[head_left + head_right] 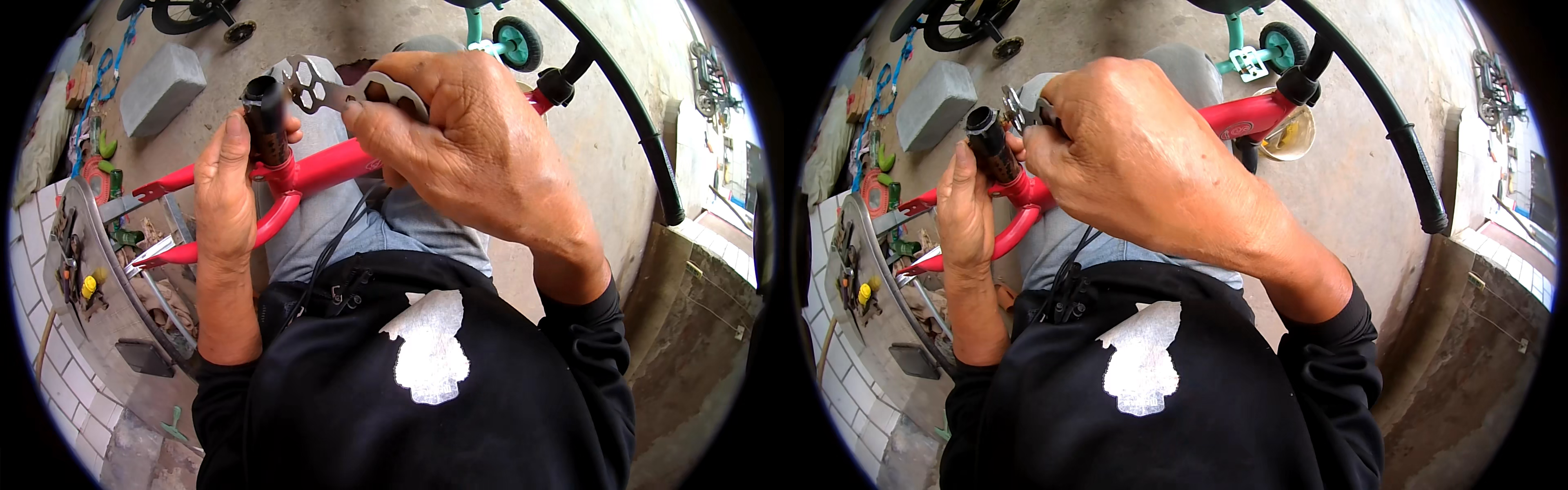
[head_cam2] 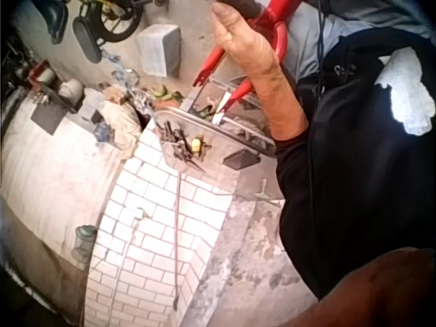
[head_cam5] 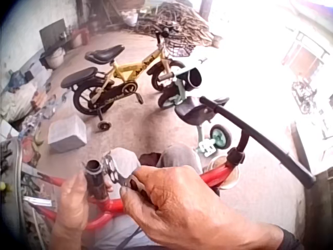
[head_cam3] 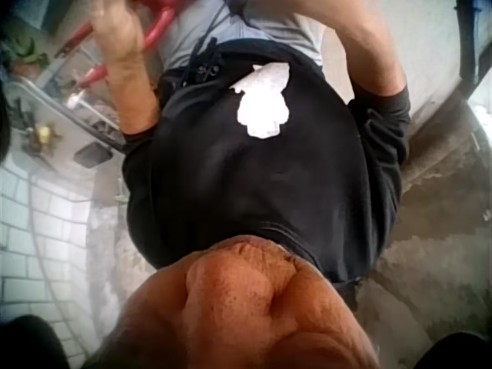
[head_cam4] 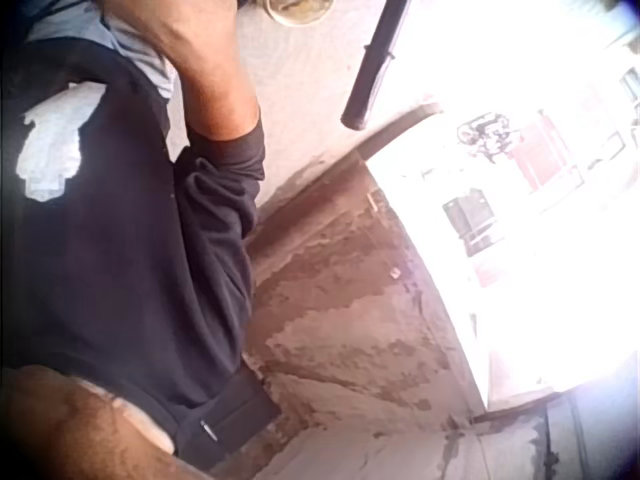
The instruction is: The person sits on the floor and uses a wrench to tighten a bolt on the head tube of a red bicycle frame. The person holds the frame between their legs and rotates the wrench repeatedly to secure the component.
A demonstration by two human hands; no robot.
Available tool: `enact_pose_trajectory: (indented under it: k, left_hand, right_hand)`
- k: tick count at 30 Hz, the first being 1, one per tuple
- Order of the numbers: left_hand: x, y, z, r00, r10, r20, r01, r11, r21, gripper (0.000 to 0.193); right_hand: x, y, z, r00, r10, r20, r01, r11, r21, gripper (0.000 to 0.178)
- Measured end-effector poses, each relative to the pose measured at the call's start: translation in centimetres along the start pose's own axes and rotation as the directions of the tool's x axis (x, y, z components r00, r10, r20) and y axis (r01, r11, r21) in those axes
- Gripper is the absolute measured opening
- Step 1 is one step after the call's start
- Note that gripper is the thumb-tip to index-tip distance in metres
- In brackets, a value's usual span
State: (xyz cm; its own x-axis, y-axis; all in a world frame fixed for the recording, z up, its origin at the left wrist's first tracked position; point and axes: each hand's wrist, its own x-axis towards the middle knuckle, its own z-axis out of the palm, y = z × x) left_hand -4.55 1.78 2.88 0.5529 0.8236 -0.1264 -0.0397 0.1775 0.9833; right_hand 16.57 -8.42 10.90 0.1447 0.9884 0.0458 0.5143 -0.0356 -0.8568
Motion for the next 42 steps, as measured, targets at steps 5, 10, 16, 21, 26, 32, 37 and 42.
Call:
enact_pose_trajectory:
  k: [5, 10, 16, 21, 26, 32, 37, 42]
  left_hand:
    - [0.0, 0.2, 0.1, 1.000, -0.024, -0.013, 0.024, 0.999, -0.034, 0.050]
    - [0.0, 0.4, -0.1, 0.999, -0.045, 0.019, 0.045, 0.999, -0.016, 0.051]
    - [0.0, 0.4, -0.1, 0.999, -0.047, 0.017, 0.047, 0.999, -0.007, 0.052]
    - [0.0, 0.4, -0.1, 0.998, -0.064, -0.016, 0.063, 0.998, -0.012, 0.051]
    - [0.1, 0.0, -0.3, 0.998, -0.071, 0.001, 0.070, 0.994, -0.086, 0.050]
    - [0.3, -0.2, -0.7, 0.994, -0.080, 0.076, 0.083, 0.996, -0.039, 0.056]
    - [0.1, 0.0, -0.3, 0.995, -0.094, 0.022, 0.095, 0.993, -0.067, 0.053]
    - [0.1, 0.1, -0.3, 0.997, -0.051, 0.060, 0.054, 0.998, -0.042, 0.054]
  right_hand:
    - [4.6, -5.8, -2.7, 0.923, 0.351, 0.160, -0.303, 0.916, -0.261, 0.030]
    - [6.9, -7.2, -5.7, 0.846, 0.281, 0.453, -0.137, 0.936, -0.325, 0.036]
    - [6.9, -1.9, -5.3, 0.597, -0.629, 0.498, 0.802, 0.458, -0.383, 0.027]
    - [3.9, -0.9, -2.0, 0.817, -0.521, 0.247, 0.576, 0.720, -0.386, 0.018]
    - [-1.3, -0.1, 1.1, 0.984, -0.144, 0.103, 0.165, 0.956, -0.243, 0.010]
    - [-2.1, 3.2, 8.4, 0.989, 0.149, 0.024, -0.143, 0.975, -0.169, 0.018]
    - [-2.8, 4.6, 11.0, 0.980, 0.104, -0.170, -0.121, 0.988, -0.092, 0.017]
    - [-3.5, 4.6, 8.4, 0.932, 0.254, -0.258, -0.241, 0.967, 0.082, 0.011]
